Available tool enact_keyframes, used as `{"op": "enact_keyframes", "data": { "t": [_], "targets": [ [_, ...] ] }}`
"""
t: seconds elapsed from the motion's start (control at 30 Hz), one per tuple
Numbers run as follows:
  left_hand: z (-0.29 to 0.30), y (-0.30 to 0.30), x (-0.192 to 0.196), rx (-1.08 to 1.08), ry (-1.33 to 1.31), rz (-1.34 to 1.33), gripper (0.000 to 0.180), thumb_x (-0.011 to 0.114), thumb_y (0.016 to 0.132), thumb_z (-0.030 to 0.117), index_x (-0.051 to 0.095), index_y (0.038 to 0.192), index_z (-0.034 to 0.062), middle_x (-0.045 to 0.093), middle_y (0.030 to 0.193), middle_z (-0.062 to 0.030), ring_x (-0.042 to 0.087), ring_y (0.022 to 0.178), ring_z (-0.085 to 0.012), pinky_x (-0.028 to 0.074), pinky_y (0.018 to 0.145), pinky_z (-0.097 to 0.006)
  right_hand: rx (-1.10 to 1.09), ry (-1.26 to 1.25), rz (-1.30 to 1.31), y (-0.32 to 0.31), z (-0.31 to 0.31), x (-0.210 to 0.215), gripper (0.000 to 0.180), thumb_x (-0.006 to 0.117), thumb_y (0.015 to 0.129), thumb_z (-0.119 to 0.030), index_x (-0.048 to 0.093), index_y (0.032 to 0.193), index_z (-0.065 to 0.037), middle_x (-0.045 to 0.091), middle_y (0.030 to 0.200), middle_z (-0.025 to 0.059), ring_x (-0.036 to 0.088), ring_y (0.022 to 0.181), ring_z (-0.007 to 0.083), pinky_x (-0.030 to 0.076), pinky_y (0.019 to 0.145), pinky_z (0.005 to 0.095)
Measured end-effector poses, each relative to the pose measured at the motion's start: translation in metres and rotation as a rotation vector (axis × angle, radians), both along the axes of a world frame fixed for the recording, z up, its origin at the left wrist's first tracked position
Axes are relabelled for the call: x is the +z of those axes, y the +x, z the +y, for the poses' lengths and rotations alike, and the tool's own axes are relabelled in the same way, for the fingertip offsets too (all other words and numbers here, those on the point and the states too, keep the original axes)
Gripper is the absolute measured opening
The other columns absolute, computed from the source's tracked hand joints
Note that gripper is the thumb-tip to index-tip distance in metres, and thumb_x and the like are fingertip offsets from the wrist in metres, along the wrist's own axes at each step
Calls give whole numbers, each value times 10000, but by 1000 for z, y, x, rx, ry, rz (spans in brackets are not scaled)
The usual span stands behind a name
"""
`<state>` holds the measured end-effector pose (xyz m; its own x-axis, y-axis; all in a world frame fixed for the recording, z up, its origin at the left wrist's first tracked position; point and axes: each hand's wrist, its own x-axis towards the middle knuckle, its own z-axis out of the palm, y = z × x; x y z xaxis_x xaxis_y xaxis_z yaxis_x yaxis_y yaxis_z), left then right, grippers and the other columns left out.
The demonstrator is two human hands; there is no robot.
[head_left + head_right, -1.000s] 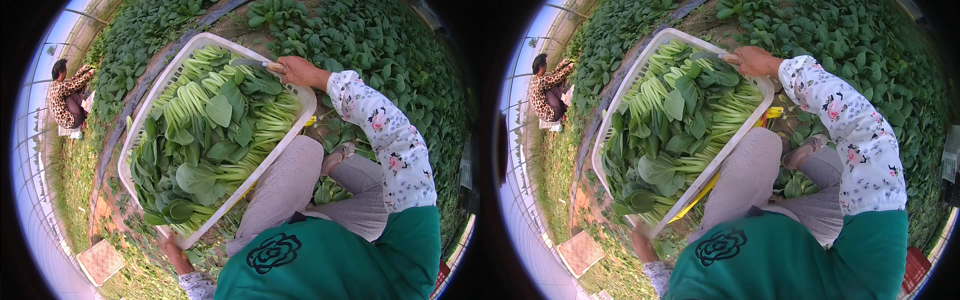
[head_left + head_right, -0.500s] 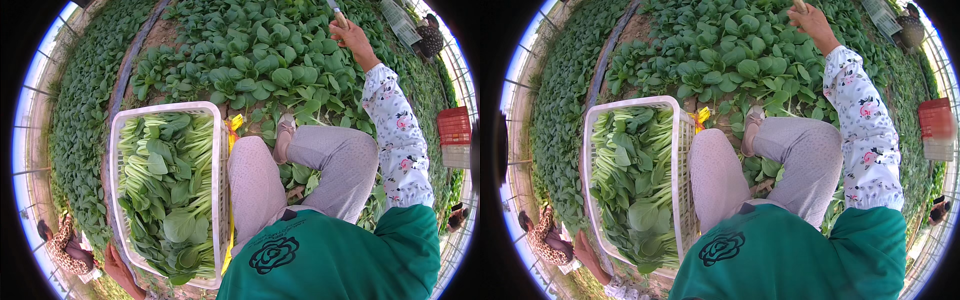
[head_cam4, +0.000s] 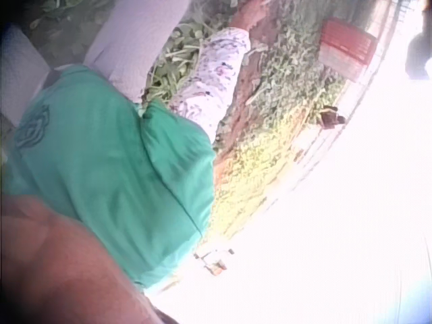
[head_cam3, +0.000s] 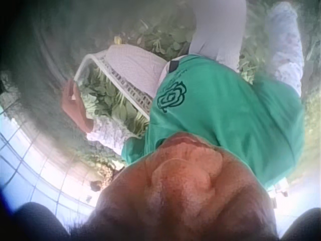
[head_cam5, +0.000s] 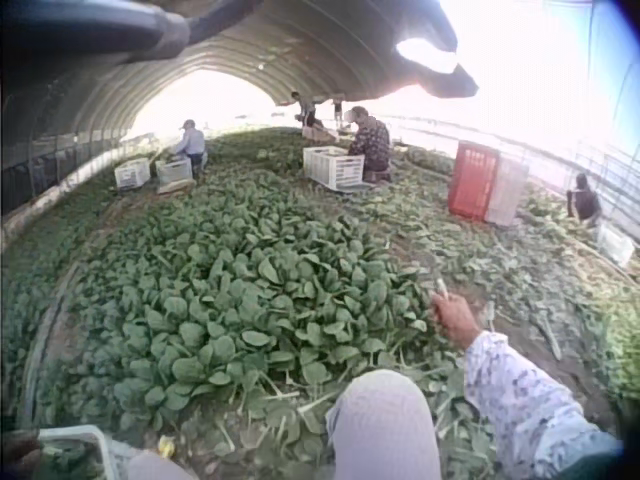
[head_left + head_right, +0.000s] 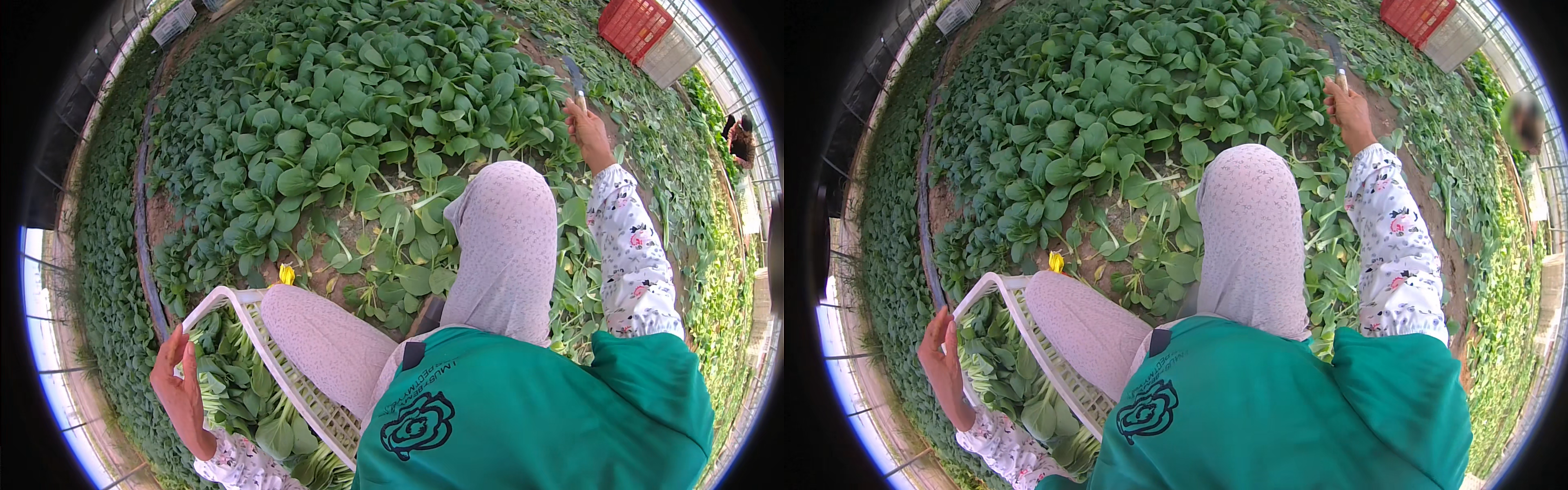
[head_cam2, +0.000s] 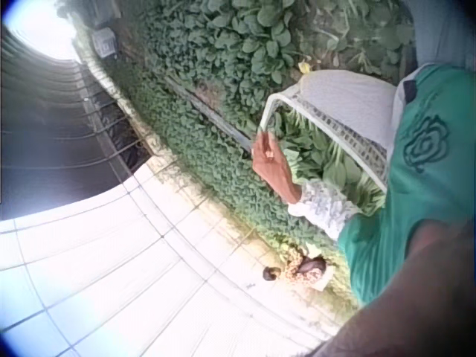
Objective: The person harvests bok choy by cutting the stems with a knife and placing the harvested bunches into a white plastic crate.
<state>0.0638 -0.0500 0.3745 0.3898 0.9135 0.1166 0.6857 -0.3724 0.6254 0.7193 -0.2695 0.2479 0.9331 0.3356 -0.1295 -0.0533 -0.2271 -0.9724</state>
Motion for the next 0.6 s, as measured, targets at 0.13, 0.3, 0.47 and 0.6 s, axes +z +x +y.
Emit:
{"op": "enact_keyframes", "data": {
  "t": [0.13, 0.3, 0.47, 0.6],
  "targets": [
    [-5, 38, 4, 54, -88, 163, 329, 608, 857, 165, 589, 1126, -25, 640, 917, -107, 591, 827, -156, 455, 713, -262, 35, 34, 203, 2, -3, -56, 361, 622, 827, -415, 568, 807, -58, 479, 615, -24, 406, 454, 55, 290, 393, 214],
    [10, 125, 9, -149, -118, 218, 312, 612, 851, 145, 588, 1100, -42, 639, 883, -126, 600, 813, -171, 473, 714, -286, 27, 4, 316, 13, -41, -116, 383, 601, 829, -440, 561, 797, -60, 463, 589, -27, 406, 458, 60, 296, 397, 219],
    [11, 263, 35, -496, 105, 314, 321, 662, 791, 122, 597, 1071, -21, 637, 867, -157, 631, 765, -232, 485, 704, -297, -121, 7, 443, 9, -101, -168, 343, 598, 837, -401, 551, 757, -71, 462, 565, -14, 400, 421, 71, 287, 364, 236],
    [-6, 352, 56, -731, 301, 316, 316, 680, 771, 163, 610, 1037, 6, 610, 799, -126, 591, 660, -276, 459, 599, -335, -199, 97, 503, 11, -139, -189, 320, 585, 850, -364, 554, 758, -60, 462, 550, -14, 396, 404, 76, 285, 357, 230]
  ]
}}
